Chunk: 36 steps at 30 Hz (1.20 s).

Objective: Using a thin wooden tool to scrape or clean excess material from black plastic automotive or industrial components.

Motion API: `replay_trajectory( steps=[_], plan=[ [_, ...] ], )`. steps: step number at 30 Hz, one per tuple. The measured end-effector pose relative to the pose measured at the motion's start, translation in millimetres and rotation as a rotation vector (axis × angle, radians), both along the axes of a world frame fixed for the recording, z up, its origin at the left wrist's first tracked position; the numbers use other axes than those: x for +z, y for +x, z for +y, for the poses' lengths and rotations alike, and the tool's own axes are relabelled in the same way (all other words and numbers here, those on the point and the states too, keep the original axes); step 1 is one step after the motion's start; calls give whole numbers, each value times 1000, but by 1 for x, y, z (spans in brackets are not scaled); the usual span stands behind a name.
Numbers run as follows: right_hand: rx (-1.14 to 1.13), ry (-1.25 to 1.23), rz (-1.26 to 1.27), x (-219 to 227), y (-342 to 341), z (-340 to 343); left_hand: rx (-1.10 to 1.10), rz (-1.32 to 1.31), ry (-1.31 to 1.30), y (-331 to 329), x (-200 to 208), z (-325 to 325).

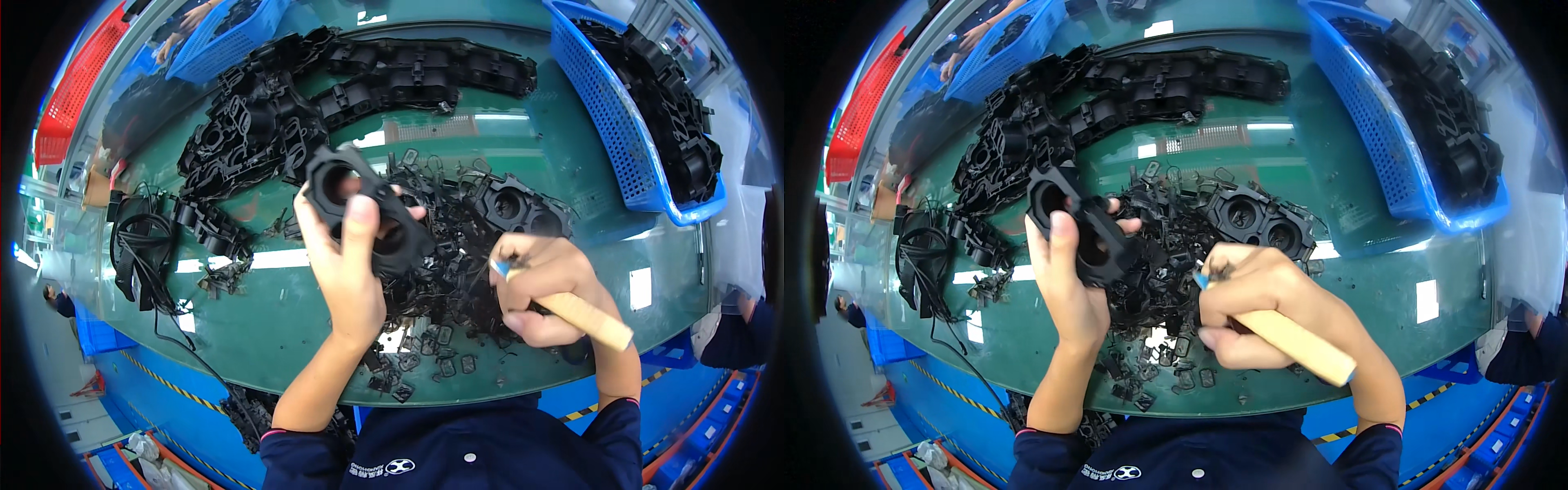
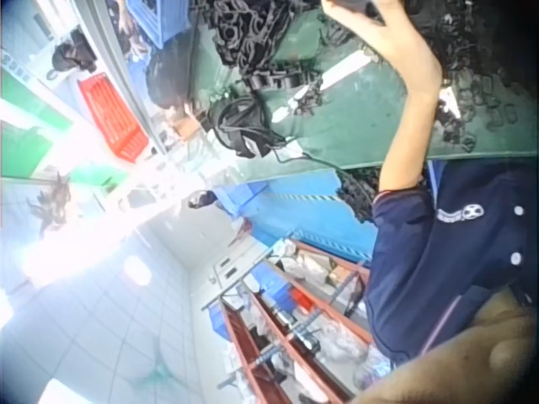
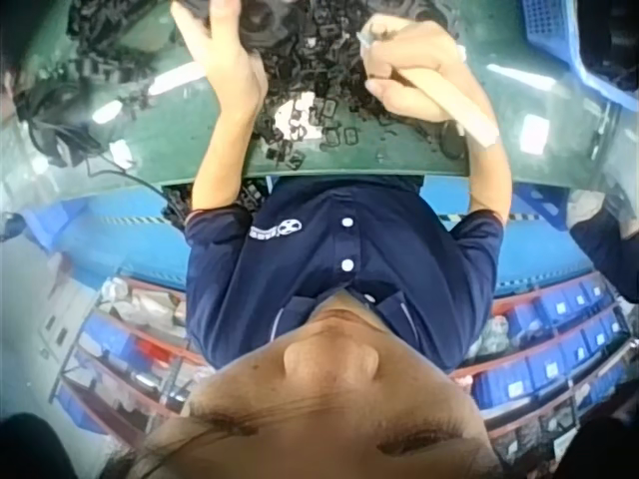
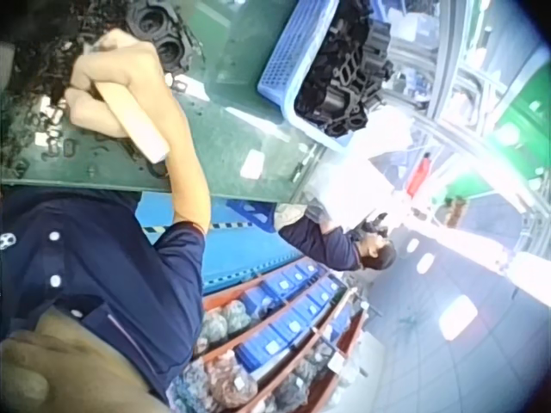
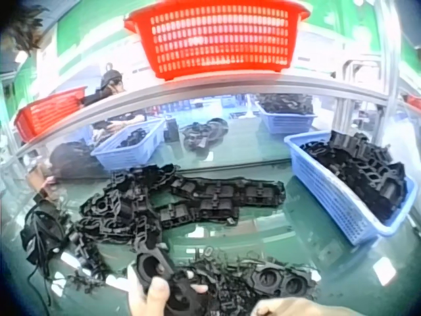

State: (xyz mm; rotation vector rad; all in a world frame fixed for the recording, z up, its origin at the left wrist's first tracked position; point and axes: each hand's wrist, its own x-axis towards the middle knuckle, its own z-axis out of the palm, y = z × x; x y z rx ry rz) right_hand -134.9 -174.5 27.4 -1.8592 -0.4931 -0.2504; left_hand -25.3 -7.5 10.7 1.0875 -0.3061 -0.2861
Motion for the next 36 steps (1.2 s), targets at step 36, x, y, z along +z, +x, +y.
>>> replay_trajectory(
  steps=[36],
  plan=[
    [-423, 31, -267, -1, -2, 18, -469, 115, -205, -5, -6, -1]
  ],
)
